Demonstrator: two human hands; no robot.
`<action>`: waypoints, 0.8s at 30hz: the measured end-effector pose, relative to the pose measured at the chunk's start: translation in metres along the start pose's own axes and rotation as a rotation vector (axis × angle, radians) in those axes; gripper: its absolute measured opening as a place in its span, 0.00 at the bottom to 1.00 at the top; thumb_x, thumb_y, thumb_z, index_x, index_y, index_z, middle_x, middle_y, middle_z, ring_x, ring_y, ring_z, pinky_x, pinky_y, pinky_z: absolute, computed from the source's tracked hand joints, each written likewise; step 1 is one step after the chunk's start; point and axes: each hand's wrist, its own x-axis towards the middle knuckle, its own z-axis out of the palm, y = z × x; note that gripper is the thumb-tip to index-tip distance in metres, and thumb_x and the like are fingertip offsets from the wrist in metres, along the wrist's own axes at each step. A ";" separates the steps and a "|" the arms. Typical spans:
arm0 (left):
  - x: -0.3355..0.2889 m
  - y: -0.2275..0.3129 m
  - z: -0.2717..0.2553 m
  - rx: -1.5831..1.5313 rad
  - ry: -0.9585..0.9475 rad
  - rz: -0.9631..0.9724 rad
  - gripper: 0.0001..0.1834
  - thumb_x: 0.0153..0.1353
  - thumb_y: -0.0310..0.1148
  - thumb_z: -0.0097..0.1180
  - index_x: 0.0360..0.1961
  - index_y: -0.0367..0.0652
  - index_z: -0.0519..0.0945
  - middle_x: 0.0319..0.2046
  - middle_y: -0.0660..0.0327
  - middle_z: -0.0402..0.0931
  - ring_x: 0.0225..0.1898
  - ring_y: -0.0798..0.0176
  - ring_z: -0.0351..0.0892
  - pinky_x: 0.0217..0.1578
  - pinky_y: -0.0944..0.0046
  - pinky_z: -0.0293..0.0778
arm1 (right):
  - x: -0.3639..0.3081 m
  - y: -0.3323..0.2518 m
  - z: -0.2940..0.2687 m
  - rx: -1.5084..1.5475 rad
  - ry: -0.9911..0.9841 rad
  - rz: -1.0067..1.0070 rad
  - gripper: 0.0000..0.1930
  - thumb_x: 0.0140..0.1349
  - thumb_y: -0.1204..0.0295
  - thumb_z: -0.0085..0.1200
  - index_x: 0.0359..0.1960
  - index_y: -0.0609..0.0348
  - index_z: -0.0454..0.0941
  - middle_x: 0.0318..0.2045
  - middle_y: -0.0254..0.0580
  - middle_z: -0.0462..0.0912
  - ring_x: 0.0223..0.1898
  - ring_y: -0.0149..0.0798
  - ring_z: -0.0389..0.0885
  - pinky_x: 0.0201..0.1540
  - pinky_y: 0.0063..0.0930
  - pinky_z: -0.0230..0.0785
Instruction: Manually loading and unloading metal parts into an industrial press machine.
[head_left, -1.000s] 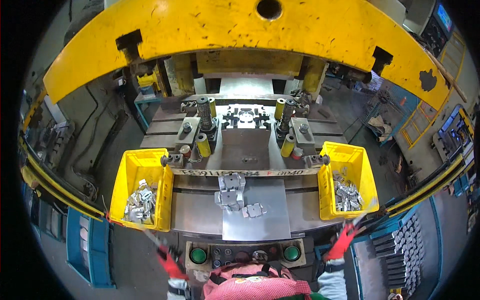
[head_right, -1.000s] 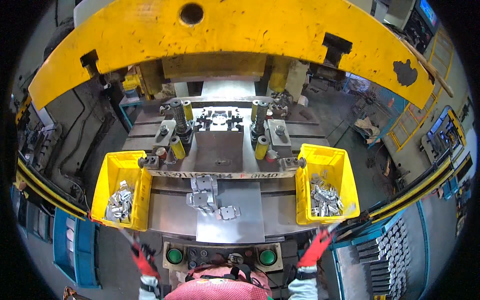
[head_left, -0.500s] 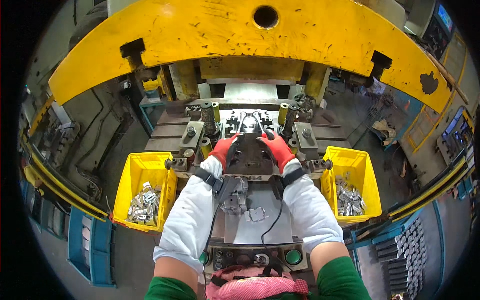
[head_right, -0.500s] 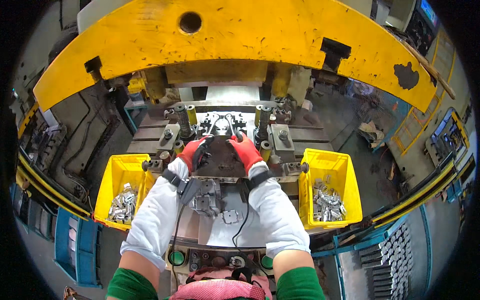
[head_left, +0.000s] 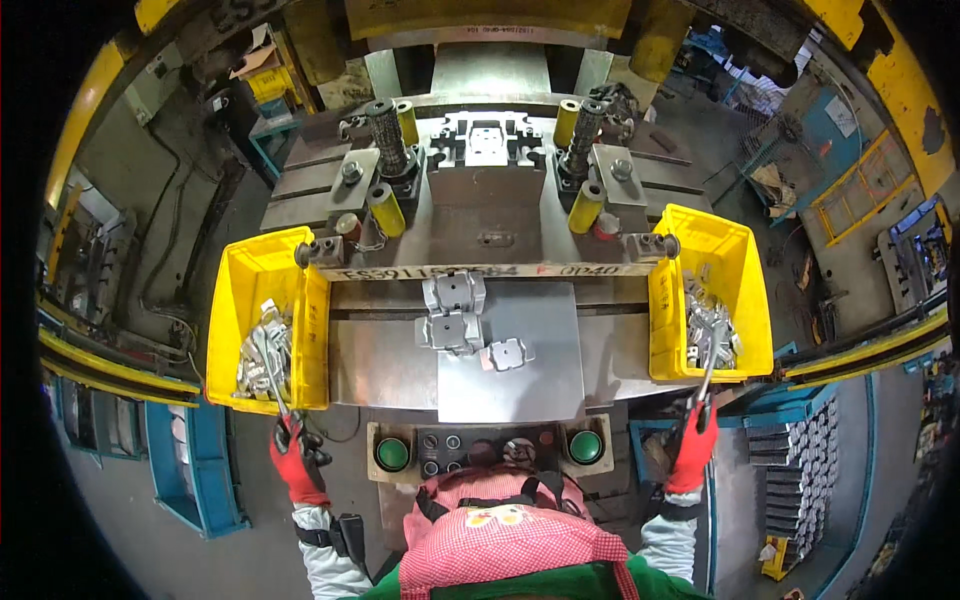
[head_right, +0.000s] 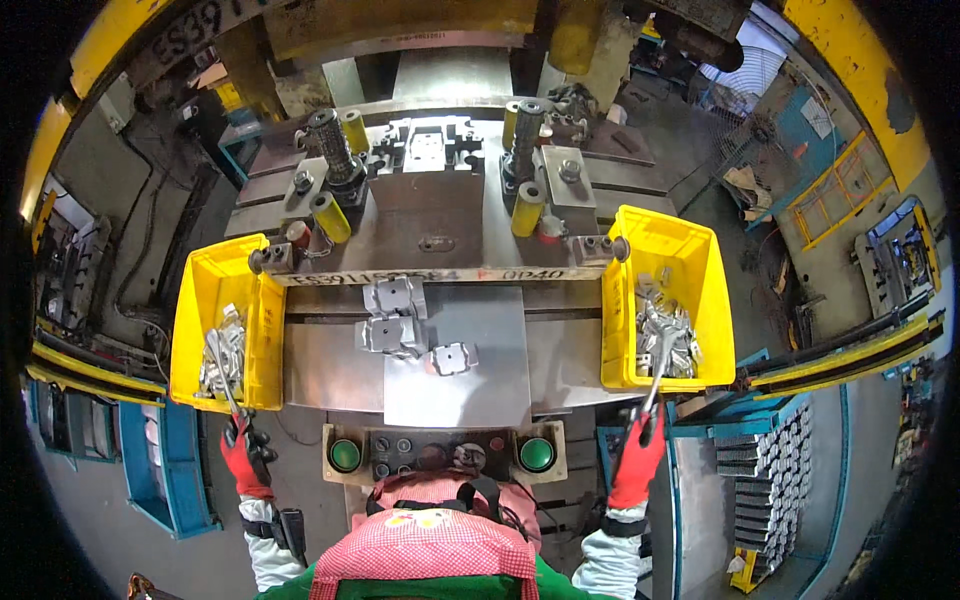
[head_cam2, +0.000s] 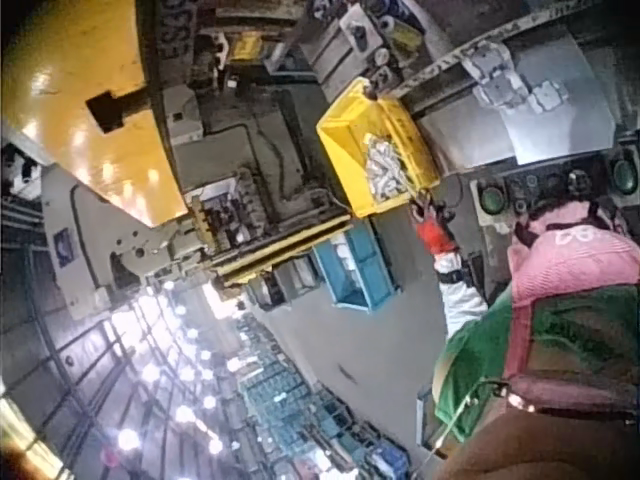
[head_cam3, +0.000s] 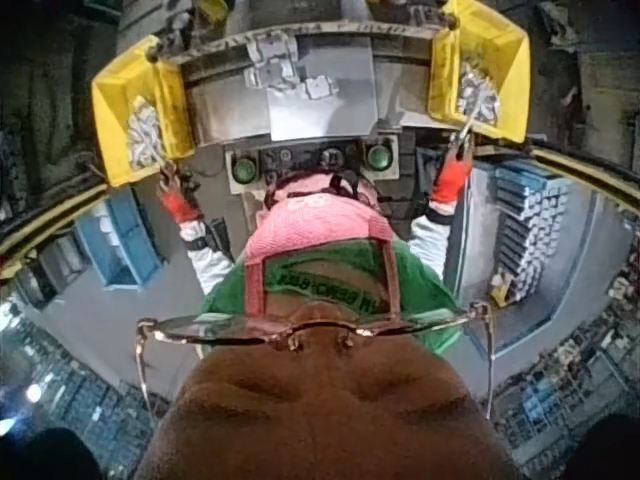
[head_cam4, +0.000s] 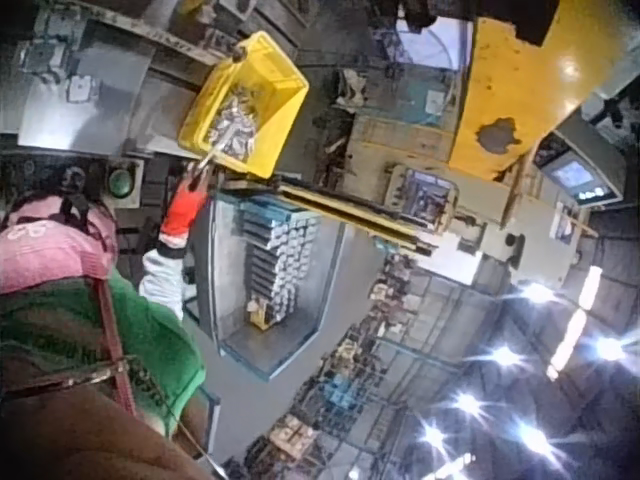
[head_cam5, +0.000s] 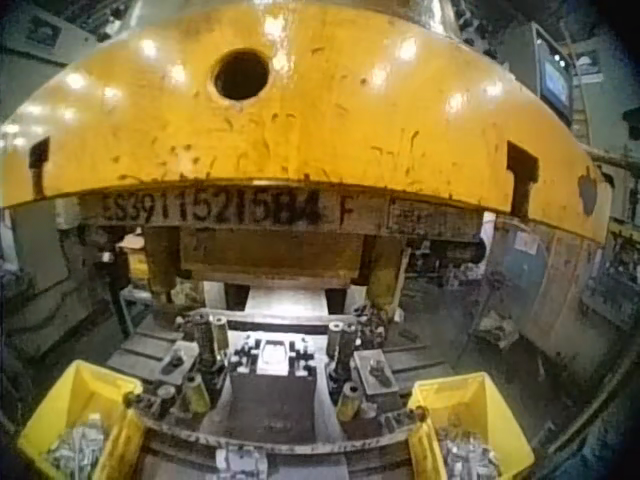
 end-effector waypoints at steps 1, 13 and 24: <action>-0.001 -0.007 -0.006 -0.004 0.009 -0.089 0.16 0.54 0.40 0.49 0.41 0.44 0.70 0.13 0.68 0.61 0.10 0.75 0.59 0.08 0.75 0.58 | -0.008 0.008 0.007 -0.053 -0.051 -0.036 0.21 0.59 0.67 0.42 0.52 0.66 0.60 0.41 0.50 0.72 0.42 0.37 0.70 0.46 0.28 0.59; -0.017 -0.023 0.020 -0.305 -0.227 -0.054 0.21 0.57 0.44 0.43 0.47 0.45 0.67 0.24 0.63 0.69 0.24 0.70 0.68 0.25 0.68 0.71 | -0.043 -0.029 0.115 0.408 -1.091 0.145 0.25 0.55 0.68 0.49 0.55 0.59 0.59 0.38 0.35 0.73 0.39 0.26 0.68 0.44 0.19 0.60; -0.022 -0.023 0.033 -0.431 -0.364 -0.017 0.17 0.52 0.28 0.47 0.45 0.41 0.66 0.22 0.65 0.68 0.23 0.69 0.68 0.26 0.67 0.69 | 0.092 -0.197 0.158 0.733 -0.842 -0.069 0.21 0.59 0.63 0.43 0.52 0.59 0.61 0.26 0.29 0.69 0.23 0.19 0.62 0.23 0.14 0.60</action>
